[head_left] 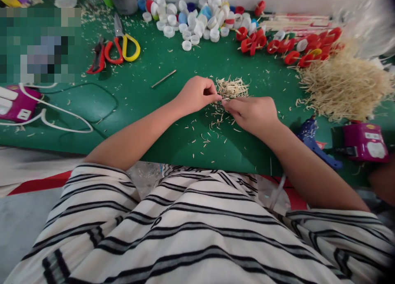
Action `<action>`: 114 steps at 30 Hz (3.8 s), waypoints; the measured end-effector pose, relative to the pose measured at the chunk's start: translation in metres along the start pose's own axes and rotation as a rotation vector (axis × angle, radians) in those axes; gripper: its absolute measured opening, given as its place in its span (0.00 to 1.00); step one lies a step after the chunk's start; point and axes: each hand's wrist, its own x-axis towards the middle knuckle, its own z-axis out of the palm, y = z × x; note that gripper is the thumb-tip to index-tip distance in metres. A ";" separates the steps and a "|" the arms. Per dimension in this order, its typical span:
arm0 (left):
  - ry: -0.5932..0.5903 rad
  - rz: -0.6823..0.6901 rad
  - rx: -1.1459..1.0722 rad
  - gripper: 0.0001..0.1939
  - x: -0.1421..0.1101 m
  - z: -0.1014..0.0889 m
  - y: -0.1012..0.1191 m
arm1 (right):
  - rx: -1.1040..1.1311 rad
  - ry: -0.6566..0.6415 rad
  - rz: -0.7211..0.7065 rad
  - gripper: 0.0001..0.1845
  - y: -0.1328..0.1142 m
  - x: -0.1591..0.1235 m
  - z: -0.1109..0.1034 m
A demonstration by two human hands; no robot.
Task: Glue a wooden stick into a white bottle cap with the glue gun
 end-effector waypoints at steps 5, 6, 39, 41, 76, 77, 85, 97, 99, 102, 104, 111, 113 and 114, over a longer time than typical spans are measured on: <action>-0.009 -0.014 -0.014 0.10 0.000 0.001 0.002 | 0.021 -0.009 0.012 0.19 0.000 -0.002 0.001; -0.015 -0.016 -0.017 0.10 0.000 0.001 0.004 | 0.025 -0.013 0.013 0.19 0.000 -0.003 0.001; 0.042 0.018 0.011 0.19 -0.001 0.007 0.001 | 0.042 -0.001 0.030 0.23 0.003 -0.008 -0.009; 0.034 0.012 0.011 0.19 -0.001 0.007 0.002 | 0.040 -0.013 0.028 0.22 0.003 -0.005 -0.009; -0.034 -0.036 -0.085 0.09 -0.002 0.000 -0.001 | 0.081 -0.049 -0.008 0.20 0.010 -0.007 -0.002; -0.035 -0.033 -0.084 0.09 -0.003 0.000 -0.001 | 0.086 -0.053 0.000 0.19 0.009 -0.006 -0.003; -0.003 -0.030 -0.073 0.12 -0.003 -0.006 -0.007 | 0.102 -0.167 0.136 0.14 0.013 -0.005 -0.017; -0.086 -0.064 -0.127 0.05 -0.007 -0.026 -0.004 | 0.215 -0.130 0.179 0.15 0.012 -0.005 -0.020; -0.094 -0.050 -0.135 0.06 -0.007 -0.026 -0.004 | 0.227 -0.108 0.167 0.15 0.009 -0.006 -0.021; -0.107 -0.030 -0.124 0.07 -0.008 -0.025 -0.006 | 0.229 -0.108 0.140 0.15 0.007 -0.006 -0.021; -0.119 -0.012 -0.103 0.07 -0.008 -0.023 -0.006 | 0.220 -0.104 0.119 0.15 0.006 -0.006 -0.019; -0.133 0.070 -0.029 0.08 -0.008 -0.015 -0.006 | 0.193 -0.028 0.036 0.16 0.005 -0.004 -0.005; -0.138 0.098 -0.008 0.09 -0.007 -0.016 -0.006 | 0.180 -0.006 0.019 0.17 0.006 -0.004 -0.002; -0.140 0.111 0.002 0.10 -0.007 -0.016 -0.005 | 0.173 0.000 0.013 0.17 0.006 -0.004 -0.001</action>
